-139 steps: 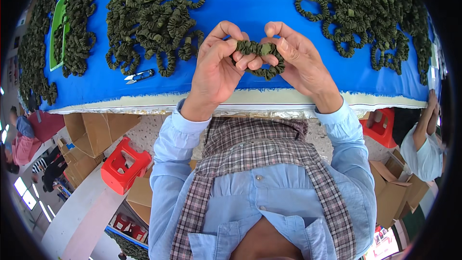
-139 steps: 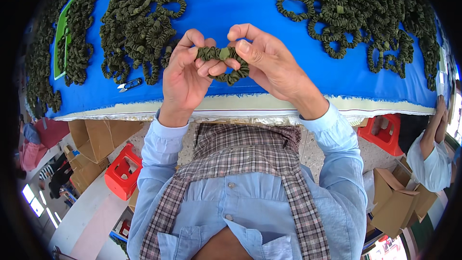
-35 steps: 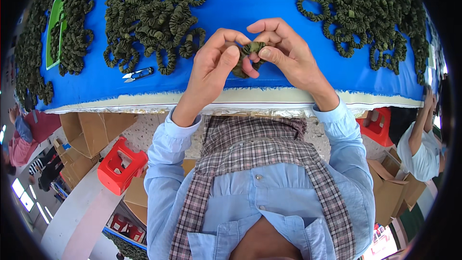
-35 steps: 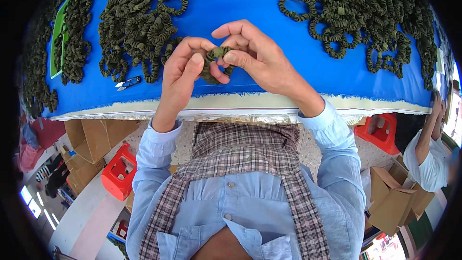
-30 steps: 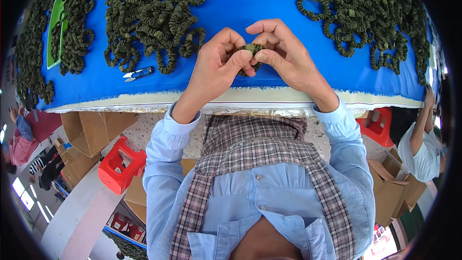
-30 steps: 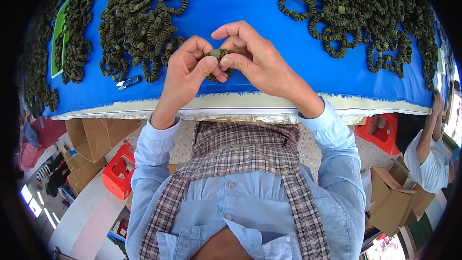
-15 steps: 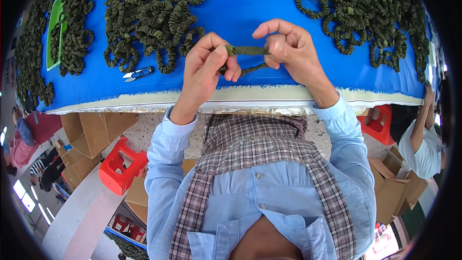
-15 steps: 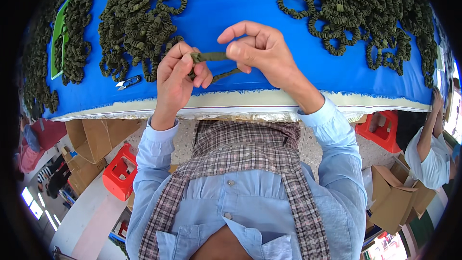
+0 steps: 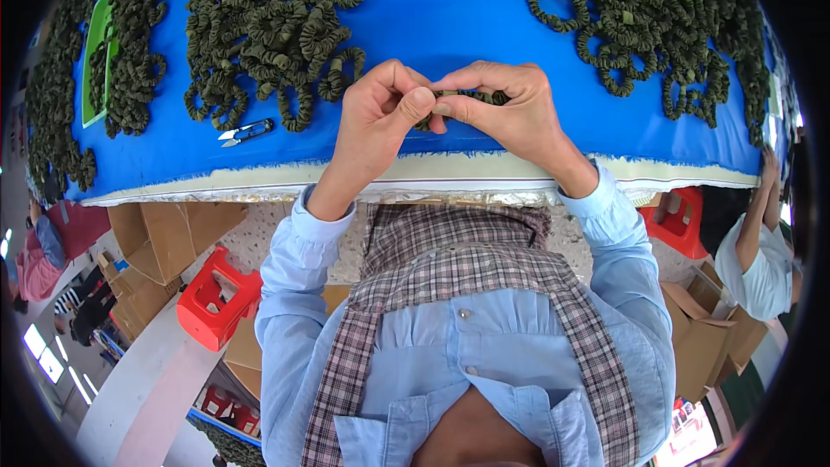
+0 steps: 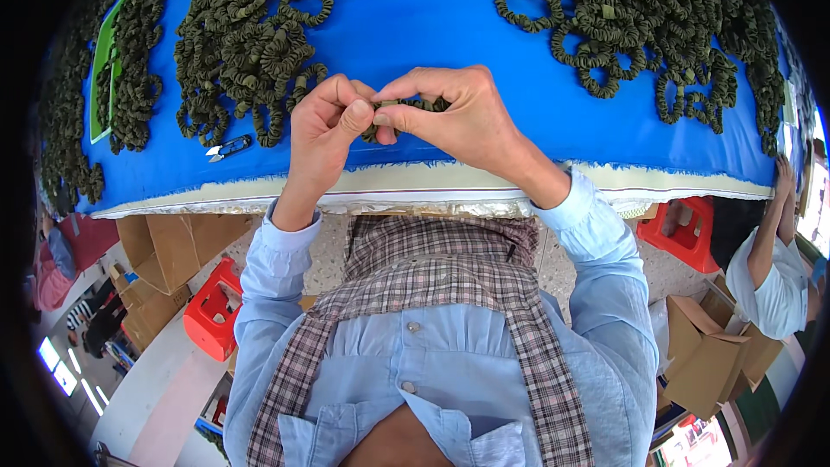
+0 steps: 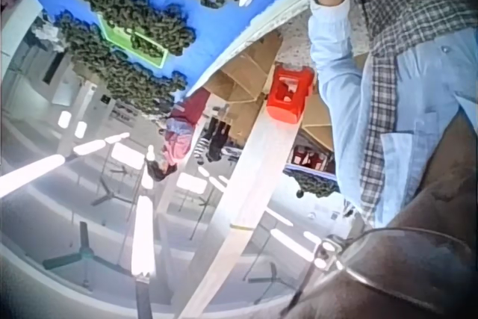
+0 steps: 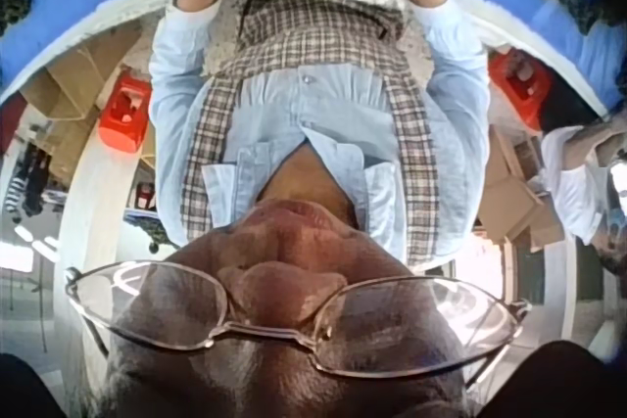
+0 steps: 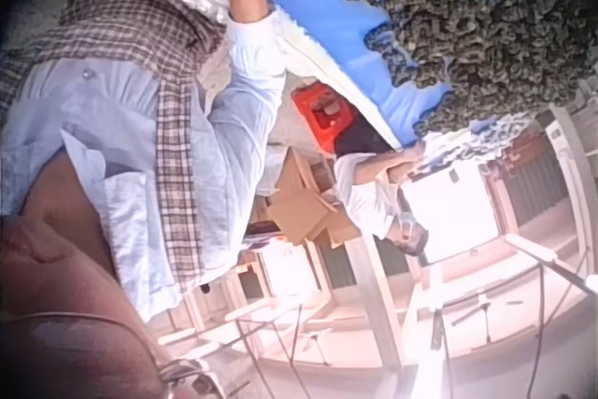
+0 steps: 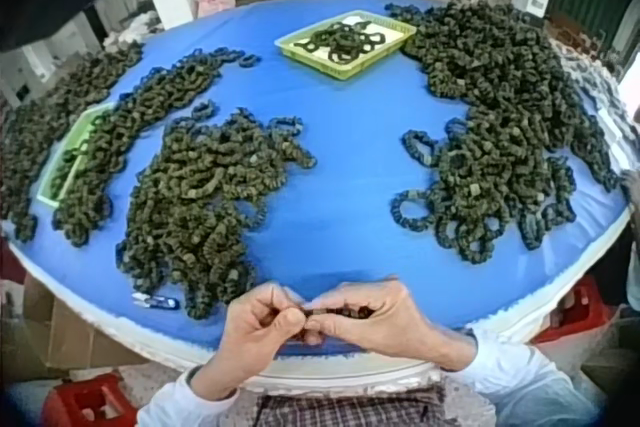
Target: The person assembles green coiled decorative cords by hand, repeatedly picking up coils, joining ends, and securing them with small green bands. They occasionally use a small blade to trim excess material from the joined sections. The finished loops are placed on a blue-covered table alongside many similar items.
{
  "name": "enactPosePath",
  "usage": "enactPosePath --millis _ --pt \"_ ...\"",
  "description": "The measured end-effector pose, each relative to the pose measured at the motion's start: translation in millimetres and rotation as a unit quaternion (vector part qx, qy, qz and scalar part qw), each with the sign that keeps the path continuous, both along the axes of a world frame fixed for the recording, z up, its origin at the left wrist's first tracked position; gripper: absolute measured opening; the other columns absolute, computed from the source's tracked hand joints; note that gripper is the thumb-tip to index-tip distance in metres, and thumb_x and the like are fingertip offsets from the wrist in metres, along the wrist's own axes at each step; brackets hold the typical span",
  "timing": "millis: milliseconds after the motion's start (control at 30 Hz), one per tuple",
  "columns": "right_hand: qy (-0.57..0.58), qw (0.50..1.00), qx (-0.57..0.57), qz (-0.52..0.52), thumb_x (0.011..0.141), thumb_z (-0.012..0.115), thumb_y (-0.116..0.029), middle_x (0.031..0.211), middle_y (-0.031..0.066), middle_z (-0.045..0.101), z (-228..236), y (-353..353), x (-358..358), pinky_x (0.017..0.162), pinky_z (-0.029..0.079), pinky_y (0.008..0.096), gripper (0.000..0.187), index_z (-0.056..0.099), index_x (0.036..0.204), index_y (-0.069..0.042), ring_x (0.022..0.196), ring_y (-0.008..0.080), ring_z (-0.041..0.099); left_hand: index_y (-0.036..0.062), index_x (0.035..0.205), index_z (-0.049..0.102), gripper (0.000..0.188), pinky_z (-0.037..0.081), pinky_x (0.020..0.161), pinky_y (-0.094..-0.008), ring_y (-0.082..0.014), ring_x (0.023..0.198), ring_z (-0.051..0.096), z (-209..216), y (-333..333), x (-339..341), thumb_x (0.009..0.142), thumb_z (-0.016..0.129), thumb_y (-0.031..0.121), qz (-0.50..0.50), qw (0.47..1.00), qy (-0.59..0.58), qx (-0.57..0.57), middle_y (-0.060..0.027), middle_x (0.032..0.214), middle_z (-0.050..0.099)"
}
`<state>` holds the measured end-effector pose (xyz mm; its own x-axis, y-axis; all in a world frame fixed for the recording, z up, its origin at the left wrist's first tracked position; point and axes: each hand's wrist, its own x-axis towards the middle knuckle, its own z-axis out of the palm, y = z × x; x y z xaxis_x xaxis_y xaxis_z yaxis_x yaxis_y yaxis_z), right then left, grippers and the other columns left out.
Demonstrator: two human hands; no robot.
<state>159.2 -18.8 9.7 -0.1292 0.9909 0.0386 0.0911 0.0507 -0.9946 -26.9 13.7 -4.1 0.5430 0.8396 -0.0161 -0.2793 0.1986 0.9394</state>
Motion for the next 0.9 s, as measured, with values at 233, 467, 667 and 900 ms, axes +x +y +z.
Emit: enactPosePath --millis 233,467,667,900 --pt "-0.017 0.999 -0.032 0.012 0.079 0.072 -0.009 0.059 -0.0067 0.054 9 1 10 0.043 0.025 0.0193 0.006 0.07 0.081 -0.004 0.05 -0.002 0.038 0.0048 0.076 0.046 0.016 0.049 0.054 -0.0312 -0.0122 0.056 0.055 1 1 -8 0.091 0.053 0.005 0.057 0.997 -0.048 -0.005 -0.0084 0.071 0.056" --pt "0.055 0.998 -0.016 0.027 0.077 0.073 -0.007 0.059 -0.007 0.049 9 6 15 0.045 0.025 0.0211 0.014 0.069 0.09 -0.005 0.05 -0.0005 0.035 0.0006 0.084 0.055 0.006 0.046 0.053 -0.0246 -0.0084 0.054 0.052 13 4 -6 0.088 0.057 0.005 -0.006 0.994 -0.031 -0.101 -0.0036 0.066 0.056" --pt "-0.05 0.997 0.024 0.053 0.08 0.069 -0.005 0.069 0.0008 0.062 13 4 11 0.049 0.036 0.0202 0.015 0.069 0.094 -0.002 0.057 0.0029 0.051 0.0017 0.083 0.056 0.027 0.042 0.051 -0.0202 -0.0078 0.061 0.059 5 1 -5 0.096 0.057 0.025 -0.016 0.991 0.12 0.06 -0.0017 0.064 0.057" --pt "-0.037 0.998 0.02 0.038 0.079 0.071 -0.004 0.079 0.0042 0.067 10 6 20 0.055 0.044 0.0214 0.012 0.07 0.09 -0.001 0.065 0.0071 0.06 0.0063 0.076 0.05 0.024 0.054 0.068 -0.0369 -0.0081 0.053 0.047 -3 0 -8 0.096 0.053 0.018 0.05 0.995 -0.079 -0.029 0.002 0.06 0.041"
